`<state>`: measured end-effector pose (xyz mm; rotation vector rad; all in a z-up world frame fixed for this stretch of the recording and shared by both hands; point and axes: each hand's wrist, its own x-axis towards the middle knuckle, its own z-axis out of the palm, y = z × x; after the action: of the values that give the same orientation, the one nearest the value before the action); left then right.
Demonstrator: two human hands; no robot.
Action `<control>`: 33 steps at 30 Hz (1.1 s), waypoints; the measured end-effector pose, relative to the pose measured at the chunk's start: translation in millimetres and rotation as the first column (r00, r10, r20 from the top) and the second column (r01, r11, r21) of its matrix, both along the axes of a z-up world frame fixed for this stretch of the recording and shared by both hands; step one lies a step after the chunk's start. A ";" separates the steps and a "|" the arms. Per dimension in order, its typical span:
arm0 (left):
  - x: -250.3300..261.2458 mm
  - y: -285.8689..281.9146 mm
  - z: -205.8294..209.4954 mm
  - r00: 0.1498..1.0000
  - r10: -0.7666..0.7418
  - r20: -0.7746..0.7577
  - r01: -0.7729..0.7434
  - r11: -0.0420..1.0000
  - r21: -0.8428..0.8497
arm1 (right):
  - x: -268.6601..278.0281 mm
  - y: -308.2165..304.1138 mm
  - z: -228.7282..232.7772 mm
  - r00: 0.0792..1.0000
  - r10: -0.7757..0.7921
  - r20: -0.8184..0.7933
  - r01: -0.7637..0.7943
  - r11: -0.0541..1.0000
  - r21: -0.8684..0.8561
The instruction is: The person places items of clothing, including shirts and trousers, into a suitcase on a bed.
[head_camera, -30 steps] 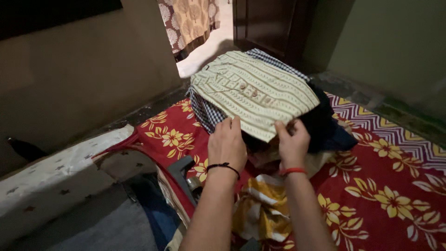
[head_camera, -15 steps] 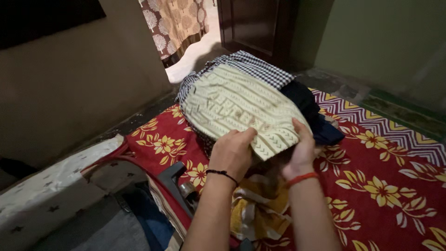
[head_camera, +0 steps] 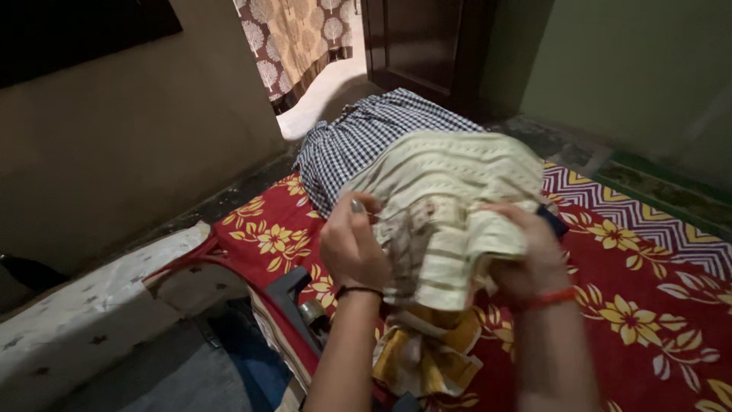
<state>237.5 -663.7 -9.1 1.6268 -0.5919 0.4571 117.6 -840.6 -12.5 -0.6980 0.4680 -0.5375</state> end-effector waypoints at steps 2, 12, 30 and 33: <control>18.0 -8.5 -17.3 0.996 0.069 -0.056 -0.067 0.997 0.022 | -9.9 -15.6 0.8 0.999 -0.034 -0.012 0.034 0.999 -0.024; 68.5 -43.9 -88.3 -0.085 -0.514 -0.854 0.349 0.787 -0.508 | 57.4 -51.7 -75.6 0.999 0.025 -0.026 -0.026 0.998 -0.057; 44.7 -9.5 -35.3 0.633 -0.001 -0.774 -0.129 0.986 -0.106 | -4.2 -58.4 -104.4 0.904 0.053 -0.424 -0.175 0.951 -0.254; 35.1 -7.3 -25.3 0.783 0.328 -0.529 -0.236 0.943 0.235 | 7.7 -66.0 -108.9 0.905 -0.027 -0.425 -0.208 0.844 -0.495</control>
<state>272.6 -671.0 -34.4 1.9015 0.0736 0.1234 125.4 -906.6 -121.3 -1.3861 0.6917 -0.4231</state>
